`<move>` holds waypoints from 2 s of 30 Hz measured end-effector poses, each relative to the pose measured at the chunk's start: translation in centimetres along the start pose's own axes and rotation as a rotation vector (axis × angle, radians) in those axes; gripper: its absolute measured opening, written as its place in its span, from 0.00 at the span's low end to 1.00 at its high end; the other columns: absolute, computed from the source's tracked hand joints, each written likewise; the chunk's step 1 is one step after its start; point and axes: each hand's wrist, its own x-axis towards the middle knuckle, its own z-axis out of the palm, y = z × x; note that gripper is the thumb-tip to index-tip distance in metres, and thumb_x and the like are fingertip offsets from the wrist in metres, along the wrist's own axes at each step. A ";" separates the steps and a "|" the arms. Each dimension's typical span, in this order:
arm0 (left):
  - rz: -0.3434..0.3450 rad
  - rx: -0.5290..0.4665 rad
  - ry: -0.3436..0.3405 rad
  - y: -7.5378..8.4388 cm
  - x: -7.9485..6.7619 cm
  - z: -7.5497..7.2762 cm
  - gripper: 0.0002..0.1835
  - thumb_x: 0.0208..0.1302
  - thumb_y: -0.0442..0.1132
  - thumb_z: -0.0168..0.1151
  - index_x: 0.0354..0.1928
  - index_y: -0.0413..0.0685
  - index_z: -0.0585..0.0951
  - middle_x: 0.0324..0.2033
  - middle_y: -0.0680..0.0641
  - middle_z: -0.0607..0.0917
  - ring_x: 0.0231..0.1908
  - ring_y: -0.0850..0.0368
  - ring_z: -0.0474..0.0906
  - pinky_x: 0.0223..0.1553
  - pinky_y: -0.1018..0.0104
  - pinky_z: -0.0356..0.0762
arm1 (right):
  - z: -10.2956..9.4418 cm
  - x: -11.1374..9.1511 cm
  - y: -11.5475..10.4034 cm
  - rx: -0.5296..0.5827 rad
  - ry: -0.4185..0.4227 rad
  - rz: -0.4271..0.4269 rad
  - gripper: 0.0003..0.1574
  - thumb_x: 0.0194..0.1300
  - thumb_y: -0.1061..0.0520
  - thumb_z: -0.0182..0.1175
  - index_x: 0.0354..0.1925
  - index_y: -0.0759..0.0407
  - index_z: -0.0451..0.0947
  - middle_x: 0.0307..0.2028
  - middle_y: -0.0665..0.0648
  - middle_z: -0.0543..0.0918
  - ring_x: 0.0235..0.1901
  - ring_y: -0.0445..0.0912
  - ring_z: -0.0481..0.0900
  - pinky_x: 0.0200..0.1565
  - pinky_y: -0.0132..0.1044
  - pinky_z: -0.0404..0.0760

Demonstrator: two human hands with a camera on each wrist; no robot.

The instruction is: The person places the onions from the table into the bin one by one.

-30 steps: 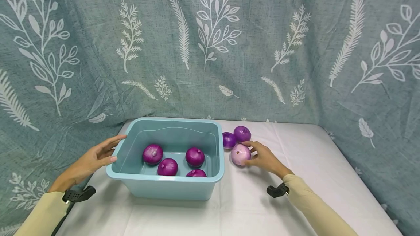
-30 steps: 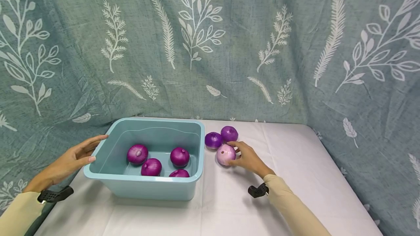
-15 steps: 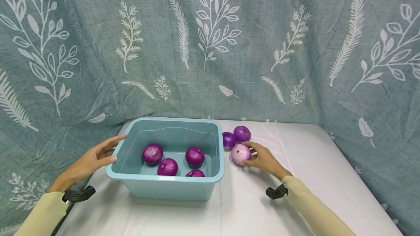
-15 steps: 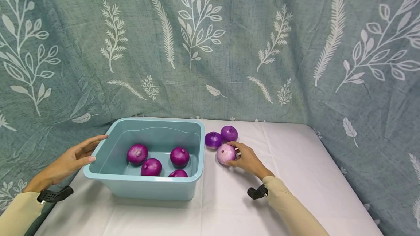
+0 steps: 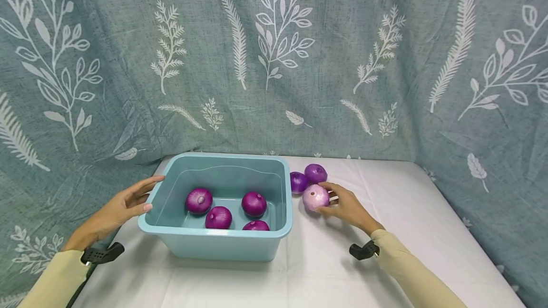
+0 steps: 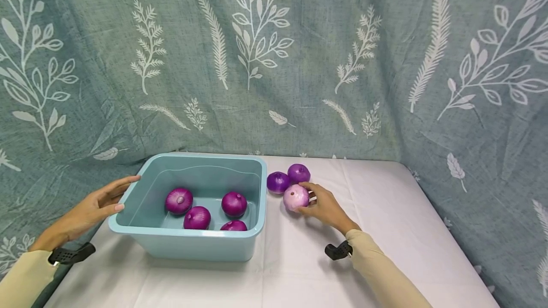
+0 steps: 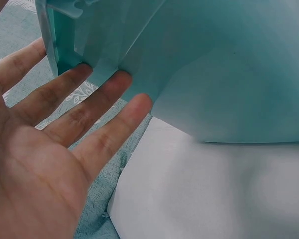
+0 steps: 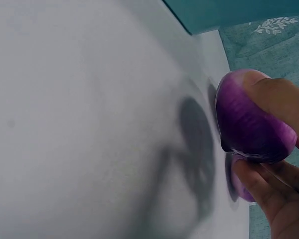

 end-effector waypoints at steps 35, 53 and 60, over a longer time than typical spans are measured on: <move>0.005 -0.022 0.009 0.0 -0.1 0.2 0.35 0.81 0.35 0.51 0.83 0.63 0.54 0.79 0.43 0.55 0.76 0.28 0.47 0.68 0.30 0.60 | -5.1 1.2 -12.7 0.116 0.110 -0.153 0.46 0.56 0.64 0.79 0.70 0.66 0.71 0.59 0.63 0.80 0.53 0.54 0.82 0.52 0.41 0.85; 0.007 -0.027 0.008 0.2 -0.1 0.2 0.35 0.81 0.34 0.51 0.83 0.63 0.54 0.79 0.43 0.55 0.76 0.27 0.45 0.69 0.31 0.59 | -4.3 2.0 -14.0 0.157 0.091 -0.197 0.47 0.56 0.57 0.81 0.71 0.53 0.72 0.61 0.54 0.80 0.57 0.48 0.80 0.56 0.37 0.82; 0.010 -0.029 0.012 0.3 -0.1 0.2 0.35 0.81 0.34 0.51 0.83 0.60 0.54 0.79 0.43 0.56 0.75 0.27 0.46 0.67 0.25 0.56 | -3.5 2.5 -14.6 0.191 0.072 -0.236 0.46 0.55 0.55 0.81 0.70 0.50 0.74 0.60 0.51 0.80 0.52 0.47 0.83 0.52 0.36 0.85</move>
